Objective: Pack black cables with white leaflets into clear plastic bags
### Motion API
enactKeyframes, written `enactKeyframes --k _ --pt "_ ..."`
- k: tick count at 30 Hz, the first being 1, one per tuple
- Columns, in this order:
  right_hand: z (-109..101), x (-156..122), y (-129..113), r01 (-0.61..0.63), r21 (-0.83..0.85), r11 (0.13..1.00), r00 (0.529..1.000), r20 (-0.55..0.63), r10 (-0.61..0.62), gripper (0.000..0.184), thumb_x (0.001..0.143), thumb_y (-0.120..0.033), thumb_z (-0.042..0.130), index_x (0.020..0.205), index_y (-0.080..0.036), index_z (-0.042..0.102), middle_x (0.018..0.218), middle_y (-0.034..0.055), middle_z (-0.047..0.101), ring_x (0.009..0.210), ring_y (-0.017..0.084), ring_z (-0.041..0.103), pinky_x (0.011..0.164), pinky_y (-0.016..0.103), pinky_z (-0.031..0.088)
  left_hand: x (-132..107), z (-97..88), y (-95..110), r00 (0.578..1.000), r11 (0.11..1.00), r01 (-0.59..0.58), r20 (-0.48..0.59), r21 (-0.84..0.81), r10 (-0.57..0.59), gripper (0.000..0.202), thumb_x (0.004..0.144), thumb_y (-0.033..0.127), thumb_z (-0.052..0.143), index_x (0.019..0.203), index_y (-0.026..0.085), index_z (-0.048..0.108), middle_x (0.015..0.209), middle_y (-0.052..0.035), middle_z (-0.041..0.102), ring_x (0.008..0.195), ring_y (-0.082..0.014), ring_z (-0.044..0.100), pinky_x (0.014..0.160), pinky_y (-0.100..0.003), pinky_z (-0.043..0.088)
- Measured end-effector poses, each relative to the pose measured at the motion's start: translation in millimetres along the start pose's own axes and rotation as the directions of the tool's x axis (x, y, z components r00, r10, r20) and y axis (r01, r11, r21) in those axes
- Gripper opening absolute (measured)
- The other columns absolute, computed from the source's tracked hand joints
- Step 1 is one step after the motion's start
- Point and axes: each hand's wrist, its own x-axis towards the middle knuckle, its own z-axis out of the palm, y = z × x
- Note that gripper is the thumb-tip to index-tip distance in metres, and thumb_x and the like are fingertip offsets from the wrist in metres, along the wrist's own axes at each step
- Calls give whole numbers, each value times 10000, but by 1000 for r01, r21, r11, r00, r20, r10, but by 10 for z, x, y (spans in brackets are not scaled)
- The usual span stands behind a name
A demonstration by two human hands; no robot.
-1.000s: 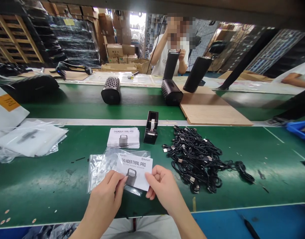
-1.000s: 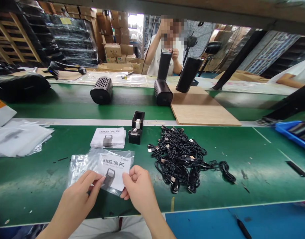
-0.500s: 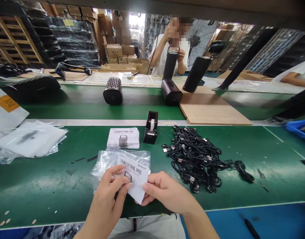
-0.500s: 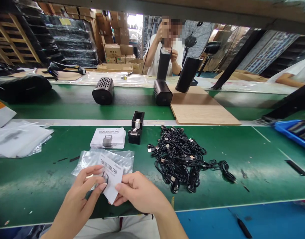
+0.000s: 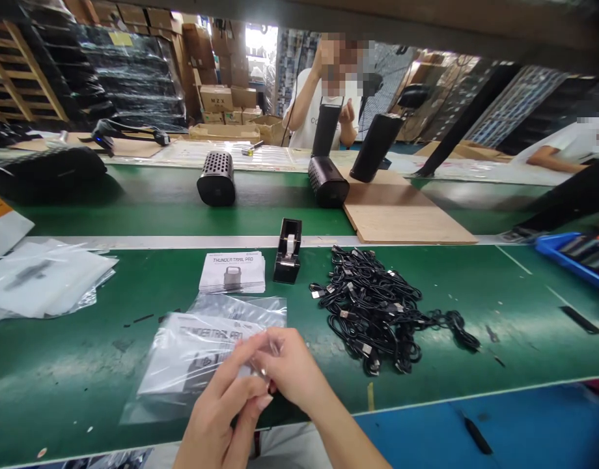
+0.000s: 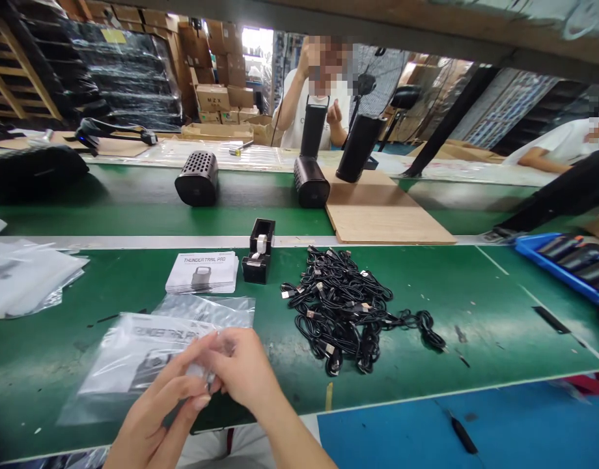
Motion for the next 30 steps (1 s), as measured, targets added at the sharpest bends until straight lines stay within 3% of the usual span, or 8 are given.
enactKeyframes --k 6,8,11,14,17,20,23,30 --pt "-222 -22 -201 159 -584 796 961 -94 -261 125 753 -273 604 667 -183 597 609 -37 588 575 104 527 521 195 377 100 41 -257 988 987 111 -116 119 -98 52 797 212 511 802 225 561 954 -66 510 885 -202 534 723 -317 465" --pt "-487 -76 -316 193 -790 581 931 -39 -363 119 831 -213 513 800 -200 626 758 -1 630 699 128 564 615 219 405 128 65 -308 978 976 206 -37 68 -204 95 830 259 466 778 222 536 831 -31 531 761 -168 547 640 -274 470" --pt "-909 -106 -432 -48 -996 76 893 -77 -443 211 778 -26 490 840 -162 639 880 103 594 814 218 544 640 296 402 152 95 -303 947 948 317 54 -21 -316 161 853 308 418 756 223 514 760 3 543 645 -133 545 580 -241 467" --pt "-1191 -61 -452 -112 -987 -112 904 -54 -425 193 735 2 526 770 -152 638 834 118 571 786 239 524 628 320 394 172 116 -255 919 916 394 65 -77 -390 172 846 342 423 763 224 517 721 15 534 609 -130 538 569 -246 464" --pt "-1212 -43 -422 -2 -1000 1 867 -2 -499 99 796 -108 532 805 -176 603 909 90 572 867 222 508 735 335 394 203 131 -221 900 889 435 60 -141 -431 185 843 354 424 752 221 515 711 12 534 607 -137 540 568 -255 464" --pt "-963 -116 -361 224 -868 444 814 -84 -574 94 872 -205 441 931 -182 511 971 72 574 925 190 513 804 321 387 229 148 -210 887 865 461 87 -198 -453 181 841 349 432 747 219 515 721 4 547 614 -140 552 573 -260 466" --pt "-602 -212 -267 323 -495 807 931 13 -365 129 898 -268 382 972 -197 461 820 15 588 742 136 557 648 240 418 238 166 -217 876 846 482 118 -228 -468 160 837 333 447 752 215 514 719 -4 562 620 -145 569 575 -264 476" --pt "-364 -266 -156 160 -745 647 981 47 -188 239 849 -211 426 717 -190 625 671 10 537 675 142 524 589 237 327 213 183 -244 838 791 540 97 -287 -537 158 836 347 445 792 207 503 739 -11 573 644 -151 584 594 -270 487"
